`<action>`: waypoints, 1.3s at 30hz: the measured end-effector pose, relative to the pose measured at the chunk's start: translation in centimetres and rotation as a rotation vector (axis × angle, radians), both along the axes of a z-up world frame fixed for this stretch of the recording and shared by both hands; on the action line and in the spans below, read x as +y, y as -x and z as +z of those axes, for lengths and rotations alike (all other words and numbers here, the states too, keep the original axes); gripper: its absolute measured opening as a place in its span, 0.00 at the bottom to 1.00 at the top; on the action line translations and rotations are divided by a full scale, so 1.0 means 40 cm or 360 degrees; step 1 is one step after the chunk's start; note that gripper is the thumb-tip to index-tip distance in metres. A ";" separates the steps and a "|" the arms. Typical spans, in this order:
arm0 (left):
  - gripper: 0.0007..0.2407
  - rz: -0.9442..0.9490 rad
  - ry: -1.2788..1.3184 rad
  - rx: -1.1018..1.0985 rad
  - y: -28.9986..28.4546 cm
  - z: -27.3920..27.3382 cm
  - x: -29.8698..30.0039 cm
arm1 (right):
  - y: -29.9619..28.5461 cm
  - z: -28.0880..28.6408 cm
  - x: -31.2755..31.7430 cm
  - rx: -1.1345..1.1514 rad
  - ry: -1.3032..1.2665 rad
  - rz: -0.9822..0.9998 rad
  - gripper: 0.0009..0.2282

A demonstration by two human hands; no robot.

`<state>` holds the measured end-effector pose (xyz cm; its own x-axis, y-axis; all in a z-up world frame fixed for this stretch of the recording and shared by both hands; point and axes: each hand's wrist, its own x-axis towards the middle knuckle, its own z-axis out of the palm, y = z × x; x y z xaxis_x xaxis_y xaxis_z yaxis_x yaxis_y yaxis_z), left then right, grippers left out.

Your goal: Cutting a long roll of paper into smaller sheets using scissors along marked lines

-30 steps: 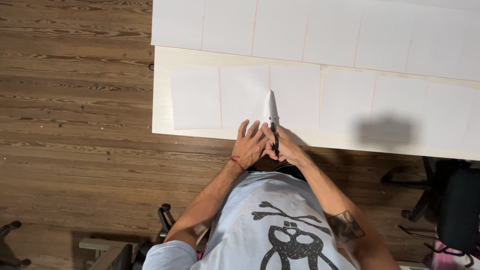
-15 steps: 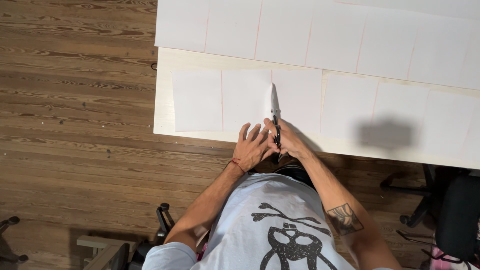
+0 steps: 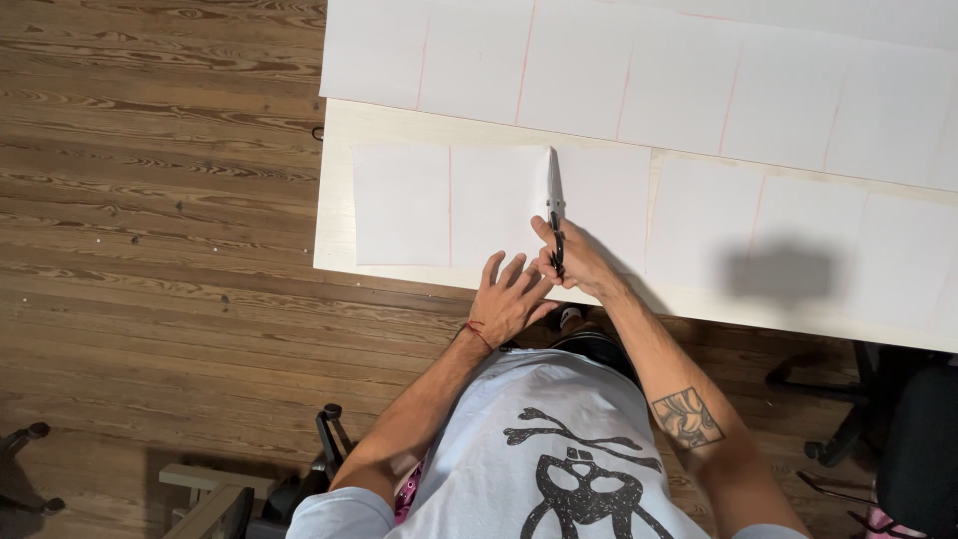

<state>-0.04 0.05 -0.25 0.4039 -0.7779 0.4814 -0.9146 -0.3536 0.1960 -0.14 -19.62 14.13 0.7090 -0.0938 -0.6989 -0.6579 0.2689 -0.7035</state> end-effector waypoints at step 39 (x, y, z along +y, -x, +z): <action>0.12 0.0233 0.0255 0.0736 -0.266 0.042 0.291 | 0.283 -0.155 0.351 -0.0110 -0.0380 0.0631 0.27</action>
